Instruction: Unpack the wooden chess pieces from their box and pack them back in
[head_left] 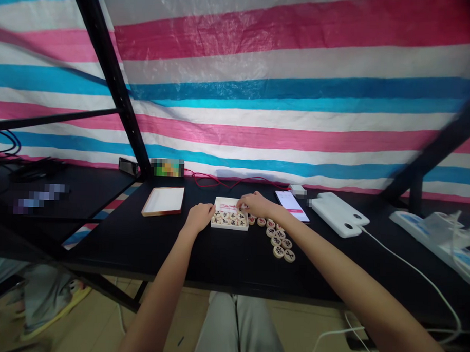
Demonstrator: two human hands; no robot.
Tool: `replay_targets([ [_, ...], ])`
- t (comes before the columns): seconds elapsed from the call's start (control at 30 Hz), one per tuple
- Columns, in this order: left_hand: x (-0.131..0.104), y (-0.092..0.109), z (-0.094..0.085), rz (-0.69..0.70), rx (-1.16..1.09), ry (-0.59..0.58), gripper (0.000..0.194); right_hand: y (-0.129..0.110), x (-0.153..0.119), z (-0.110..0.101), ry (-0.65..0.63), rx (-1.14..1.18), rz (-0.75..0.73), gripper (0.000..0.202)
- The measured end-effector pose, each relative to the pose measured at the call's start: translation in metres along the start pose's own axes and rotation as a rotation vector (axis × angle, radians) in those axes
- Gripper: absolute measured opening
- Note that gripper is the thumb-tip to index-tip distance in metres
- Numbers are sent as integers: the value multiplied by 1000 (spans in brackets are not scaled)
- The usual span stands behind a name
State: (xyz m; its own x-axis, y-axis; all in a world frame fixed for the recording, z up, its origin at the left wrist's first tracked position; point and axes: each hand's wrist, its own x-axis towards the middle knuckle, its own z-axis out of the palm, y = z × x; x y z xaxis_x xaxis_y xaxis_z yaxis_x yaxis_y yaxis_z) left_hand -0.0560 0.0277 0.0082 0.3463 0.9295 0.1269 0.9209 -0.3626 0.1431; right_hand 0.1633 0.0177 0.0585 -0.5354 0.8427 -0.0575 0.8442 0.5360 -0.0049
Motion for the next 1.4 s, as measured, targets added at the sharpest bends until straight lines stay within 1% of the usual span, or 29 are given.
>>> replay_targets([
  [0.27, 0, 1, 0, -9, -7, -8, 46, -10, -2, -6, -4, -112, 23, 27],
  [0.47, -1, 1, -1, -2, -7, -7, 46, -10, -11, -6, 69, -97, 48, 25],
  [0.53, -1, 1, -2, -1, -11, -12, 46, -10, -20, -9, 111, -95, 44, 23],
  [0.6, -2, 1, -3, 0, -14, -9, 46, -12, -34, -14, 125, -70, 33, 21],
  [0.67, -2, 2, -4, 0, -15, -9, 46, -13, -51, -17, 86, -28, 24, 17],
  [0.73, -2, 3, -5, -2, -13, -16, 45, -13, -68, -17, 18, 1, 16, 14],
  [0.83, -2, 3, -6, -7, -12, -29, 44, -11, -89, -11, -40, -17, 28, 15],
  [0.9, -2, 3, -5, -9, -8, -19, 44, -9, -96, -5, -46, -62, 42, 16],
  [0.97, -2, 3, -5, -3, -4, -6, 45, -8, -99, -1, -45, -125, 54, 17],
  [1.13, -2, 2, -3, 5, 7, 2, 45, -12, -97, 3, -6, -250, 67, 31],
  [1.27, -2, 1, -2, 7, 8, 4, 46, -11, -96, 5, 13, -301, 58, 24],
  [1.4, -3, 1, -2, 4, 0, 3, 45, -13, -96, 3, 20, -284, 14, 19],
])
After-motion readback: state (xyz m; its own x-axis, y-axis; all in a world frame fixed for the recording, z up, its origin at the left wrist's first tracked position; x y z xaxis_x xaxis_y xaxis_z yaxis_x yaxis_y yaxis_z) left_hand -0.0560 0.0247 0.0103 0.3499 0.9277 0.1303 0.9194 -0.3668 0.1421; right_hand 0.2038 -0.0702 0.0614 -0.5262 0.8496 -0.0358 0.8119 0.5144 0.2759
